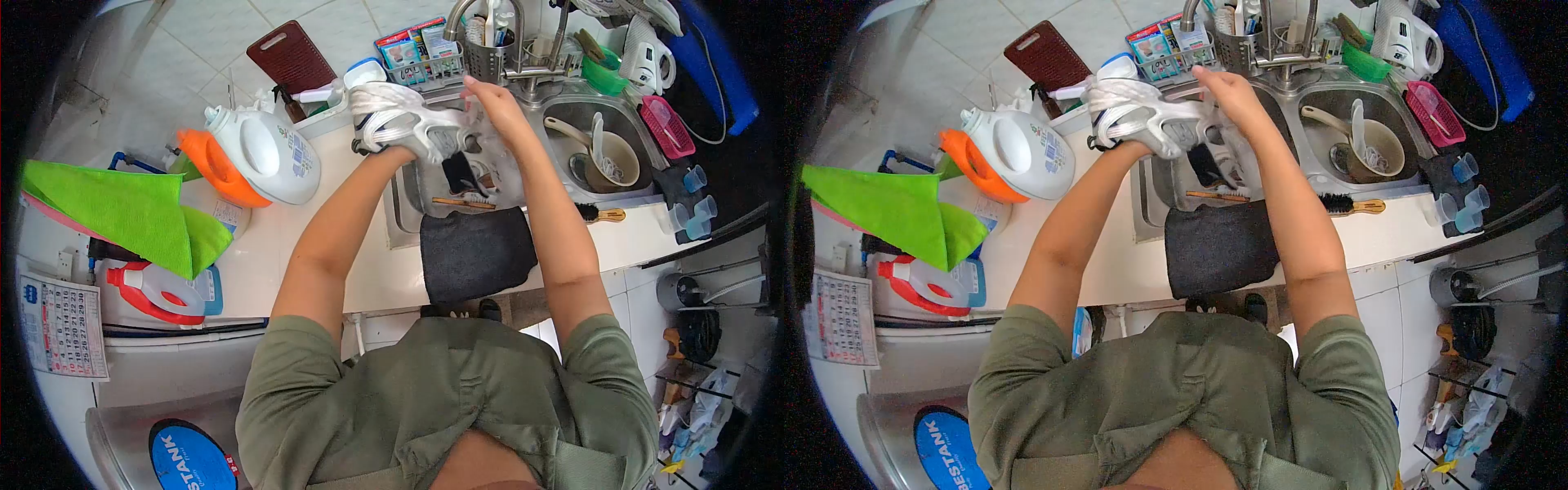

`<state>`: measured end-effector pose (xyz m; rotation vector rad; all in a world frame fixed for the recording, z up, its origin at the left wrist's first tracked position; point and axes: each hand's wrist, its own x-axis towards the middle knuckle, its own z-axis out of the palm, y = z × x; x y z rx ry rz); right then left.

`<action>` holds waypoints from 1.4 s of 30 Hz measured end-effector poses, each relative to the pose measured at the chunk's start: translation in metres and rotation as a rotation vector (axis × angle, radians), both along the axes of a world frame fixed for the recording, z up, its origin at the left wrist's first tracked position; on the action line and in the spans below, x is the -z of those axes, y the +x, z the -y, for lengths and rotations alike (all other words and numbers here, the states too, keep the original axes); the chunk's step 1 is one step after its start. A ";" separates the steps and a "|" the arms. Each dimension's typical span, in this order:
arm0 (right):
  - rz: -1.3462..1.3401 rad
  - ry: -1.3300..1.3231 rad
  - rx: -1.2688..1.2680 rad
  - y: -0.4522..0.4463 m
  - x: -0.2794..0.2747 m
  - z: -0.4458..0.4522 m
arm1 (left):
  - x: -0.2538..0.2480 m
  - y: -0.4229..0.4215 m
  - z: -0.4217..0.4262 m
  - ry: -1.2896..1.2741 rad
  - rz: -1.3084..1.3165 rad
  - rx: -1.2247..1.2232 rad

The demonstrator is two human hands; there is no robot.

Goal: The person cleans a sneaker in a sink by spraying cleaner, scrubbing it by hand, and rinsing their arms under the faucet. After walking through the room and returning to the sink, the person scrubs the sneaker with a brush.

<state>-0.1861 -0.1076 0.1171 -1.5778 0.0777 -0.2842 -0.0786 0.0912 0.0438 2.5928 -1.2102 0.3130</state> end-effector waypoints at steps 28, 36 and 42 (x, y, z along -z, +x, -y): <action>-0.263 -0.302 -0.472 -0.012 0.028 -0.108 | -0.035 -0.132 -0.139 -1.890 -1.782 -0.409; -0.030 0.112 -0.205 -0.023 -0.037 -0.002 | -0.084 -0.067 -0.032 -1.082 -1.628 -0.012; -0.162 -0.144 -0.097 -0.041 -0.007 0.011 | -0.098 -0.057 0.014 -0.481 -1.189 0.003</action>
